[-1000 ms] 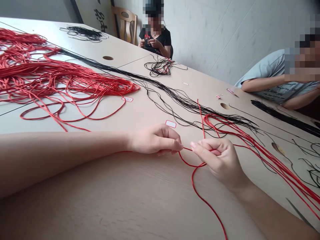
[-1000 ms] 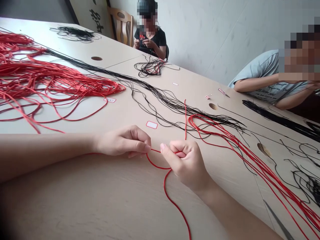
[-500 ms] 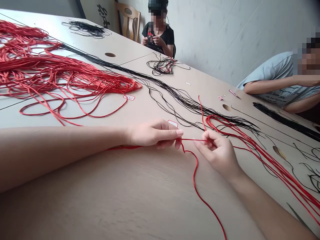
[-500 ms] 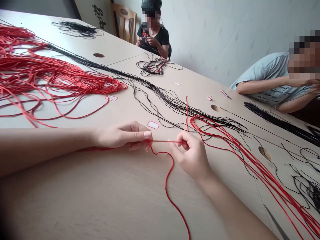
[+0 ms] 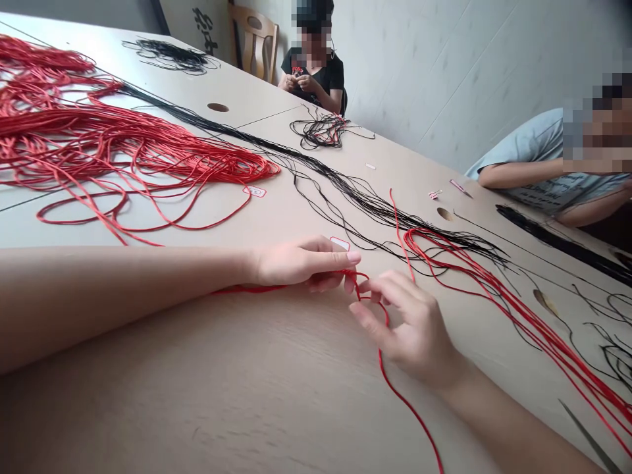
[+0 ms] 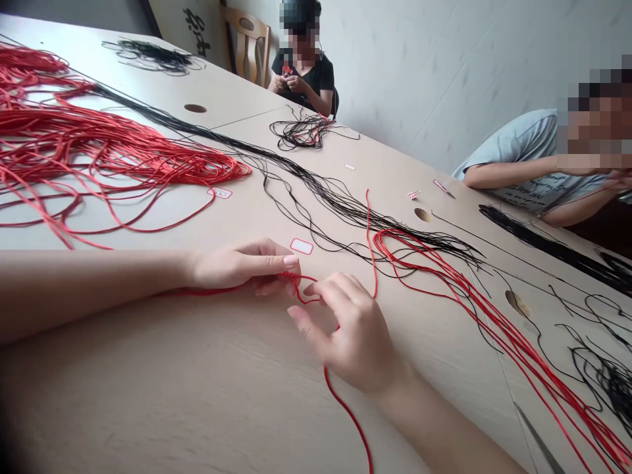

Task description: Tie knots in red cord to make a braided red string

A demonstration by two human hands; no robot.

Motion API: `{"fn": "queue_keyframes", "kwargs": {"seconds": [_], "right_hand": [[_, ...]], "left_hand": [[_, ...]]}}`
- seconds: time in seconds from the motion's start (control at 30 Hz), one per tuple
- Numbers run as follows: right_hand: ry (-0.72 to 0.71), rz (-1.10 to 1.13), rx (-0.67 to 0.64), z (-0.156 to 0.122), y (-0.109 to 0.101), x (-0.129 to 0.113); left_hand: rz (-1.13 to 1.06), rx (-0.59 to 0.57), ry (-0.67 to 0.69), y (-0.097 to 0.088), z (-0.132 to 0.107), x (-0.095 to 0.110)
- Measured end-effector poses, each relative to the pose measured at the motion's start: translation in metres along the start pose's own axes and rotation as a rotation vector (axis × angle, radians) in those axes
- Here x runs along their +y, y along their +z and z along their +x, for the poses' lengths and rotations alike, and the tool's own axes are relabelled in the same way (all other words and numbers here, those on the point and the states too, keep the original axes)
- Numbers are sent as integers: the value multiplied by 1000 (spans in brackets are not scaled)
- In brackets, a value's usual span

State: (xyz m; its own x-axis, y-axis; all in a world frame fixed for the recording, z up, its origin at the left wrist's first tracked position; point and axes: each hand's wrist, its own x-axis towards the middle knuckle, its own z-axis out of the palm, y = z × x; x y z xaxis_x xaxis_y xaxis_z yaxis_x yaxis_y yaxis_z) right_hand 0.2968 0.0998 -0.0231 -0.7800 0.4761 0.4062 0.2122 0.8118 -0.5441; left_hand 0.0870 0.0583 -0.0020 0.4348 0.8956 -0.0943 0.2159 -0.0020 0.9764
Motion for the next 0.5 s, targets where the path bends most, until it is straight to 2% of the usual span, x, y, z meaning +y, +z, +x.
{"fn": "queue_keyframes", "kwargs": {"seconds": [0.1, 0.27, 0.33, 0.4, 0.5], "right_hand": [[-13, -51, -57, -1, 4, 1], [-224, -71, -170, 3, -12, 8], [-202, -88, -205, 4, -16, 13], [-132, -97, -162, 4, -15, 17], [-2, -38, 44, 2, -9, 17]], "left_hand": [[27, -23, -27, 0, 1, -1], [-91, -51, -42, -1, 3, -4], [-136, -59, -54, -3, 3, -4], [-155, -60, -67, -5, 2, -5], [-153, -33, -63, -4, -1, -3]]}}
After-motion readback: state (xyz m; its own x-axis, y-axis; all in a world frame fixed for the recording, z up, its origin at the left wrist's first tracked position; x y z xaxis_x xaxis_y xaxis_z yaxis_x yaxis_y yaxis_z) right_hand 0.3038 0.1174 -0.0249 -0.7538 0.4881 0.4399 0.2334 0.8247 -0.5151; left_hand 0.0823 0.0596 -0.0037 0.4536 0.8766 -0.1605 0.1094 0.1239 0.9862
